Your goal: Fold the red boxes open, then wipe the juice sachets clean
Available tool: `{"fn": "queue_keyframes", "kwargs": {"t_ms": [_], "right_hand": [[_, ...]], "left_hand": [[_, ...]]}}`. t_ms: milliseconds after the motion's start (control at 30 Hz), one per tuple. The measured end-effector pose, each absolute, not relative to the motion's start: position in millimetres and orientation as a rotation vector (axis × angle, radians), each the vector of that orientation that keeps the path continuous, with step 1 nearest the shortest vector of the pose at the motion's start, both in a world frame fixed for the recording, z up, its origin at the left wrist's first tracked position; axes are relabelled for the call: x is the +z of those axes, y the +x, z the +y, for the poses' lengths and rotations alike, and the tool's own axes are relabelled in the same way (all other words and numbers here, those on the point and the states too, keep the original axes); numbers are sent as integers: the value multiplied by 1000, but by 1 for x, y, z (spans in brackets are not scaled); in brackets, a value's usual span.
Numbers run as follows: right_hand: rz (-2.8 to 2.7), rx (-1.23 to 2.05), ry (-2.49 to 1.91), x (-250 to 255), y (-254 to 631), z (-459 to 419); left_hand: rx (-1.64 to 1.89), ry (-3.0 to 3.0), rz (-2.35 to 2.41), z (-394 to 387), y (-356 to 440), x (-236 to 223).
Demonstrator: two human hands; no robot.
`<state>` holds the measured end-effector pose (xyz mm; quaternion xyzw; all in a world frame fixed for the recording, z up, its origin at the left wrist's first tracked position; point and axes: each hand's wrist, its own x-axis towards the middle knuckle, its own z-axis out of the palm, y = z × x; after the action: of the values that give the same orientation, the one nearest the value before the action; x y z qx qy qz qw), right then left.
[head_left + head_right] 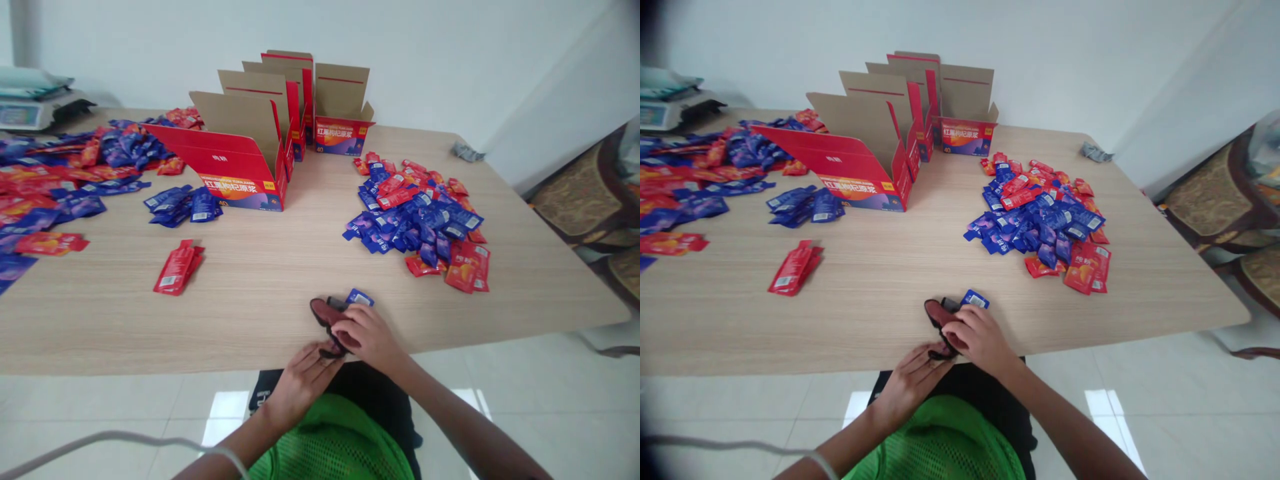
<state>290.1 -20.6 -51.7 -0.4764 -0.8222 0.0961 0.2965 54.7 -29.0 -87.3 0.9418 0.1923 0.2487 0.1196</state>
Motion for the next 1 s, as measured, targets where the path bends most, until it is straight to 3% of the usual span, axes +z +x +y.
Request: {"fn": "queue_keyframes", "kwargs": {"t_ms": [133, 333, 467, 633, 800, 1000], "right_hand": [[-2077, 96, -1457, -59, 336, 19], [-1698, -138, -1549, -26, 356, 32], [-1791, 80, -1398, -19, 311, -10], [-2145, 297, -1259, -48, 285, -31], [-2044, 116, -1446, -61, 331, 13], [-1739, -151, -1571, -30, 357, 31]], "left_hand": [[695, 2824, 544, -28, 54, -87], [710, 2806, 559, -29, 53, -91], [720, 2761, 562, -29, 55, -90], [768, 2671, 569, -28, 57, -87], [730, 2792, 560, -27, 55, -85], [735, 2791, 585, -29, 55, -86]]}}
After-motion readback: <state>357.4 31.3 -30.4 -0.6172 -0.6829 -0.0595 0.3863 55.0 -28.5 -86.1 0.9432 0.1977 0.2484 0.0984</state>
